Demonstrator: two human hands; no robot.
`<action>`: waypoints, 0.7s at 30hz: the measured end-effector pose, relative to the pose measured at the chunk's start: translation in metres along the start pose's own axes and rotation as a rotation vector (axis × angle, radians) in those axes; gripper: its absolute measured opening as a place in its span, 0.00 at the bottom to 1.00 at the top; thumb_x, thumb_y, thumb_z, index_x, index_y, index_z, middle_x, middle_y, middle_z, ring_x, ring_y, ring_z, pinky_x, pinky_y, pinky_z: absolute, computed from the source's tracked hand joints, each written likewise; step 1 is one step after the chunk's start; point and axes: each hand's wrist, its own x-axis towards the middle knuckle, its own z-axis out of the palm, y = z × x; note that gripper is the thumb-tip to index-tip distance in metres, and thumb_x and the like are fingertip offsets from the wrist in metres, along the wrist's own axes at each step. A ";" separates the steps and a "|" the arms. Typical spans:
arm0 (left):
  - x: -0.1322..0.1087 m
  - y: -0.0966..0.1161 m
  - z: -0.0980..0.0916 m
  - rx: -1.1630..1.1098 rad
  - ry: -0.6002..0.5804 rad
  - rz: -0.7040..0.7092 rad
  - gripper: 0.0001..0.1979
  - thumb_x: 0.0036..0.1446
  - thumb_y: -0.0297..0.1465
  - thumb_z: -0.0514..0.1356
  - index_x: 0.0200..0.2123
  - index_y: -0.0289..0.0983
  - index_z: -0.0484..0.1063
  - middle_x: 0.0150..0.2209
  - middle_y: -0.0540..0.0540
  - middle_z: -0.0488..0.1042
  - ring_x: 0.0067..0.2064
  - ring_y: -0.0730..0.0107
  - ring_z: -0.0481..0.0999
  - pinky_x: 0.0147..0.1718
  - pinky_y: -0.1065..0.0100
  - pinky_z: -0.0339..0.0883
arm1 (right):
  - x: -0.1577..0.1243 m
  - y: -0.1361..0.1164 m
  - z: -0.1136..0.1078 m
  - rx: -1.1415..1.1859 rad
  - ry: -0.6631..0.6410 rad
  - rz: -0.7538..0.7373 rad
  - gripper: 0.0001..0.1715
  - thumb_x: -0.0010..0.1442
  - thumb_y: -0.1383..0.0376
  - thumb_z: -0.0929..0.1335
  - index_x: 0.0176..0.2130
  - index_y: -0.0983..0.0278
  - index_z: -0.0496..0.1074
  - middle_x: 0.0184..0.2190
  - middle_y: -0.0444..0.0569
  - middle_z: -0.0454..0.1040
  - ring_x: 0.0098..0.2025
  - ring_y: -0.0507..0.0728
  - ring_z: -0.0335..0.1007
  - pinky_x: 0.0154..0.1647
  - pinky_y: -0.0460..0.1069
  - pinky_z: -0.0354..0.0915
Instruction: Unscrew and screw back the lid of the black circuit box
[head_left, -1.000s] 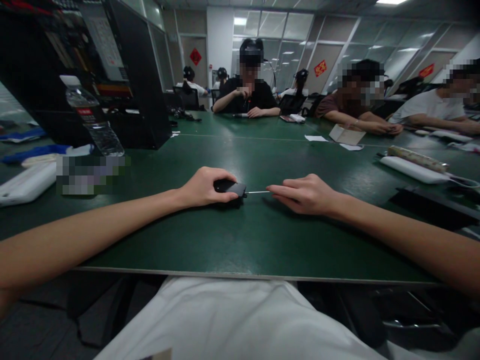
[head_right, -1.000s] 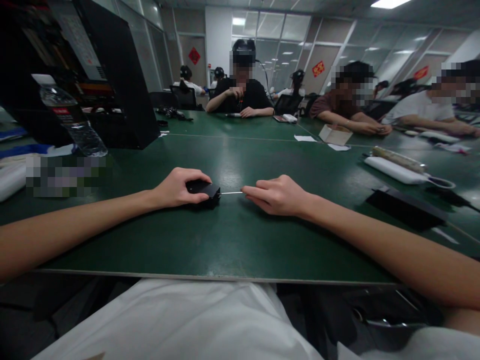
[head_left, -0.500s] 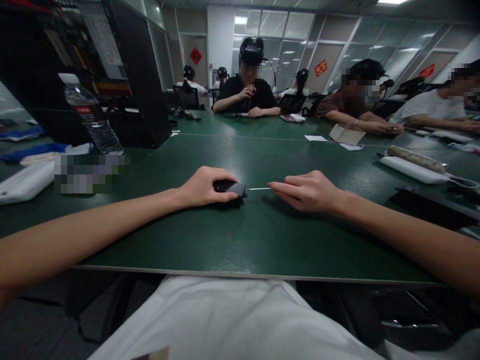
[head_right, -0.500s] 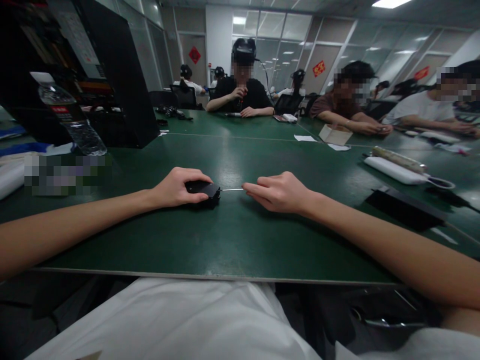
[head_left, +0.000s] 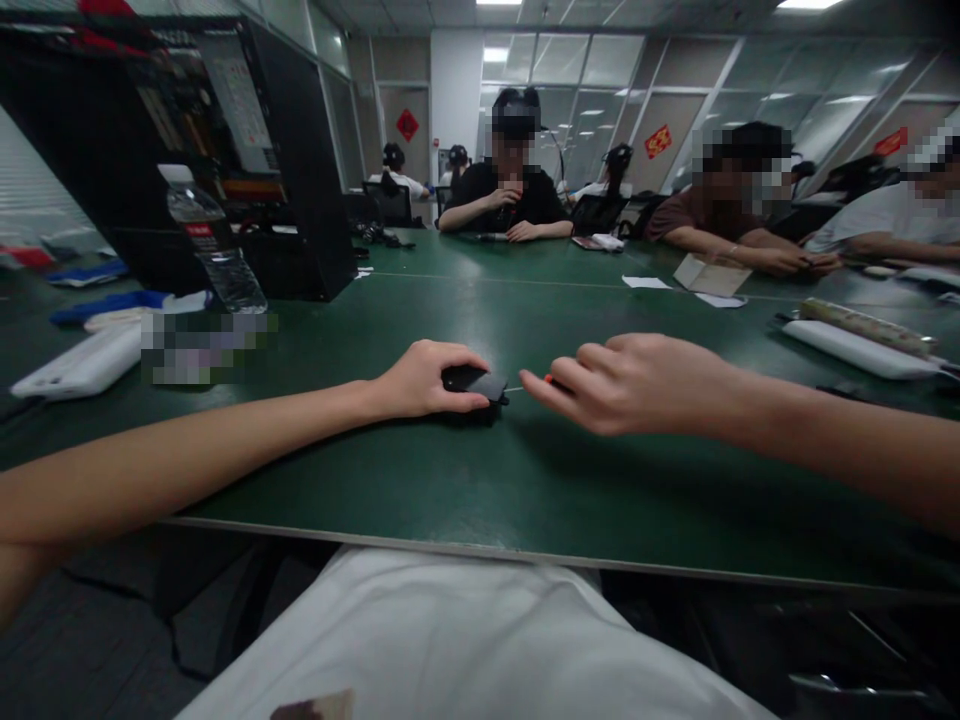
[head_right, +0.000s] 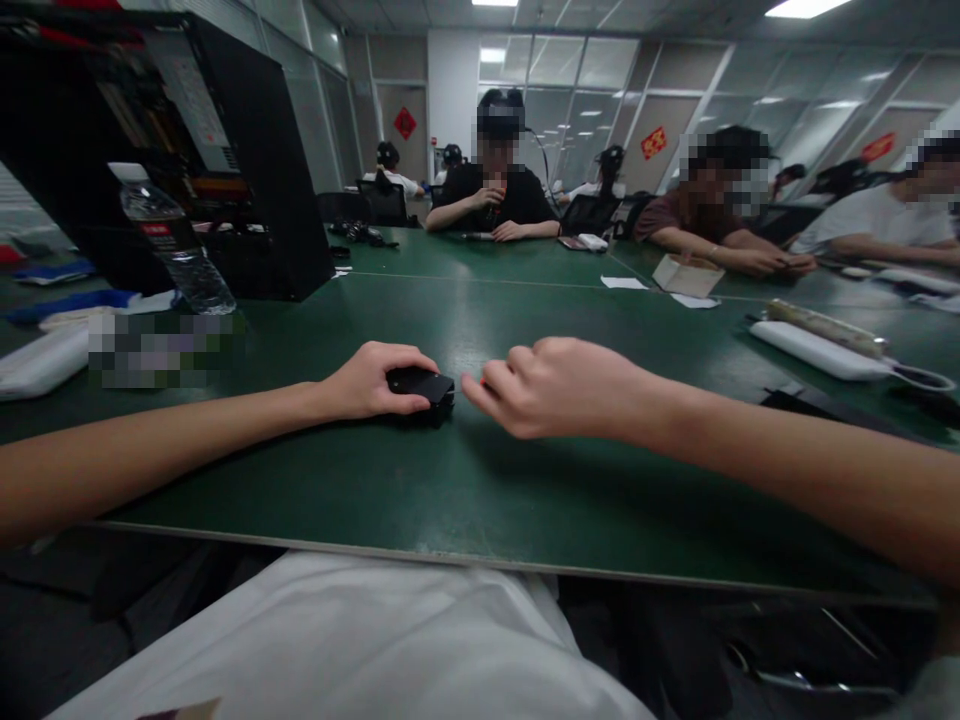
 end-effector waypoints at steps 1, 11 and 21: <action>0.001 0.001 0.001 -0.011 -0.005 0.020 0.21 0.55 0.43 0.68 0.45 0.33 0.79 0.41 0.42 0.82 0.40 0.62 0.80 0.40 0.68 0.68 | 0.005 -0.004 -0.001 -0.010 0.020 -0.012 0.16 0.66 0.74 0.61 0.46 0.67 0.75 0.23 0.47 0.69 0.21 0.51 0.58 0.24 0.50 0.38; 0.002 0.005 0.003 -0.056 -0.014 0.027 0.23 0.56 0.45 0.68 0.46 0.33 0.80 0.42 0.41 0.83 0.41 0.62 0.81 0.43 0.67 0.69 | -0.028 0.017 0.027 0.206 -0.169 0.009 0.18 0.71 0.69 0.58 0.55 0.62 0.69 0.29 0.47 0.72 0.25 0.51 0.63 0.26 0.50 0.44; 0.001 0.006 0.002 -0.081 -0.025 0.000 0.23 0.55 0.45 0.68 0.46 0.33 0.80 0.42 0.41 0.83 0.41 0.61 0.81 0.42 0.67 0.69 | -0.006 0.041 0.073 0.389 -0.228 0.005 0.21 0.74 0.56 0.57 0.48 0.65 0.71 0.32 0.51 0.76 0.29 0.54 0.67 0.28 0.49 0.46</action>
